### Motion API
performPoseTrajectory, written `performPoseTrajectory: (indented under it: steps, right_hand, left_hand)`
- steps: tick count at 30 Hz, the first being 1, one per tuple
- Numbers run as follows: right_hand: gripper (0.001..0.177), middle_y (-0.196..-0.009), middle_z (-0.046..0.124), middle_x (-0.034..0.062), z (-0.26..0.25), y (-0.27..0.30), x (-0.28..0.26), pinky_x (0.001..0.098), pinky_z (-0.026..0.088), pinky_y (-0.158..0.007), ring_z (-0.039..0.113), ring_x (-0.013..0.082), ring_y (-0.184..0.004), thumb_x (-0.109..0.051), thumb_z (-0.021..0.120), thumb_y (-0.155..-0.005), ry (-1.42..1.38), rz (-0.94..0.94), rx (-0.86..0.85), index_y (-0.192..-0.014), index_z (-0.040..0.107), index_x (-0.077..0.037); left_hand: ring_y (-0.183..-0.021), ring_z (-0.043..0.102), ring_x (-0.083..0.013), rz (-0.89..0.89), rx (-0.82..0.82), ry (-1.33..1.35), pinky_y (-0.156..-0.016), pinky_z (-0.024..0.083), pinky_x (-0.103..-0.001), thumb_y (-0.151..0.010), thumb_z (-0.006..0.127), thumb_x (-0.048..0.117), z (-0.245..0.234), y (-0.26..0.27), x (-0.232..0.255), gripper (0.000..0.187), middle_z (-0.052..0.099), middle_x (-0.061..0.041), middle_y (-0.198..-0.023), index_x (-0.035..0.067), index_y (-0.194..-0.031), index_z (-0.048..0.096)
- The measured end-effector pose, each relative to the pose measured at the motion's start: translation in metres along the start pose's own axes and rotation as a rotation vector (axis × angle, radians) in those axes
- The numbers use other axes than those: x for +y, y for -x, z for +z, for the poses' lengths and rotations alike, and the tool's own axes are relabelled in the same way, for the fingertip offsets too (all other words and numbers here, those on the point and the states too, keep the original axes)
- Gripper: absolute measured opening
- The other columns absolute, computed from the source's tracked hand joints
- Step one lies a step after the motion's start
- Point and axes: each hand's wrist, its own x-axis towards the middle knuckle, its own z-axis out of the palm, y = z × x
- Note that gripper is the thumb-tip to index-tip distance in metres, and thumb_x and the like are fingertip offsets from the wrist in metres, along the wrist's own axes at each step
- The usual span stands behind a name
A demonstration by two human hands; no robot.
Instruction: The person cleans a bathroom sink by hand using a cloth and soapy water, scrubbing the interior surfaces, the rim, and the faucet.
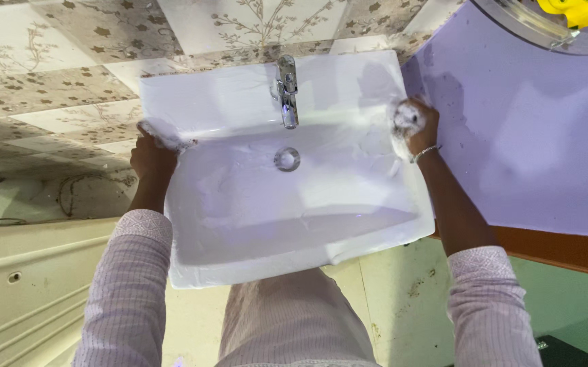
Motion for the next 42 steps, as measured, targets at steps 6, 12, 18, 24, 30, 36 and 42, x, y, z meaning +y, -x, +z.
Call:
performPoseTrajectory:
  steps: [6, 12, 18, 24, 30, 36, 42]
  right_hand:
    - [0.068, -0.131, 0.059, 0.0244, 0.023, -0.022, -0.042, 0.0472, 0.051, -0.106, 0.059, 0.0416, -0.124, 0.005, 0.065, -0.075, 1.469, -0.507, -0.395, -0.14, 0.047, -0.004]
    - [0.081, -0.147, 0.047, 0.0285, 0.009, -0.012, 0.015, 0.0467, 0.042, -0.11, 0.047, 0.0413, -0.135, -0.006, 0.07, -0.063, 1.757, -0.599, -0.385, -0.142, 0.052, -0.003]
    - [0.04, -0.154, 0.05, 0.0095, -0.002, 0.049, 0.024, 0.0546, 0.037, -0.122, 0.05, 0.0291, -0.139, -0.034, 0.065, -0.105, 1.795, -0.591, -0.765, -0.143, 0.058, -0.027]
    - [0.07, -0.156, 0.046, 0.007, 0.069, 0.156, 0.064, 0.0567, 0.029, -0.121, 0.038, 0.0296, -0.147, -0.045, 0.084, -0.078, 1.427, -0.257, -0.856, -0.138, 0.054, -0.026]
    - [0.099, -0.161, 0.042, 0.0158, 0.242, 0.226, 0.157, 0.0539, 0.042, -0.115, 0.045, 0.0364, -0.146, -0.034, 0.095, -0.07, 0.458, -0.28, -1.291, -0.154, 0.043, -0.026]
    - [0.1, -0.159, 0.046, 0.0133, 0.318, 0.292, 0.1, 0.0652, 0.028, -0.123, 0.037, 0.0414, -0.15, -0.052, 0.095, -0.068, 0.557, -0.425, -1.218, -0.153, 0.046, -0.031]
    - [0.125, -0.164, 0.032, 0.0153, 0.265, 0.288, 0.068, 0.0601, 0.03, -0.118, 0.03, 0.0439, -0.149, -0.059, 0.096, -0.049, 1.076, -0.202, -1.268, -0.155, 0.035, -0.035]
  left_hand:
    - [-0.111, 0.066, -0.0407, 0.015, 0.057, -0.004, -0.092, 0.056, -0.049, -0.087, 0.077, 0.051, 0.0, -0.001, -0.001, 0.108, 0.063, -0.025, -0.125, -0.005, -0.158, 0.018]
    - [-0.1, 0.07, -0.0432, 0.086, 0.106, -0.047, -0.083, 0.059, -0.053, -0.101, 0.066, 0.041, -0.008, 0.003, 0.001, 0.092, 0.062, -0.033, -0.124, -0.012, -0.16, 0.019]
    - [-0.108, 0.066, -0.0438, 0.073, 0.123, 0.006, -0.089, 0.056, -0.052, -0.089, 0.078, 0.034, -0.014, 0.007, 0.002, 0.094, 0.063, -0.028, -0.124, -0.005, -0.154, 0.023]
    - [-0.107, 0.066, -0.0443, 0.048, 0.046, -0.007, -0.089, 0.057, -0.049, -0.092, 0.075, 0.035, -0.005, -0.001, -0.001, 0.097, 0.06, -0.031, -0.125, -0.011, -0.154, 0.017]
    - [-0.123, 0.063, -0.046, 0.041, 0.052, 0.097, -0.1, 0.056, -0.052, -0.108, 0.057, 0.036, -0.019, 0.017, 0.01, 0.081, 0.053, -0.032, -0.146, -0.007, -0.164, 0.016]
    - [-0.152, 0.018, -0.0496, 0.308, -0.001, -0.254, -0.109, 0.048, -0.058, -0.089, 0.064, 0.06, -0.047, 0.117, 0.021, 0.116, -0.001, -0.027, -0.172, -0.002, -0.164, 0.001]
    - [-0.162, -0.003, -0.0327, 0.545, -0.175, -0.87, -0.126, -0.004, -0.054, -0.091, 0.046, 0.08, 0.005, 0.199, -0.004, 0.092, -0.001, -0.008, -0.176, 0.031, -0.163, 0.016]
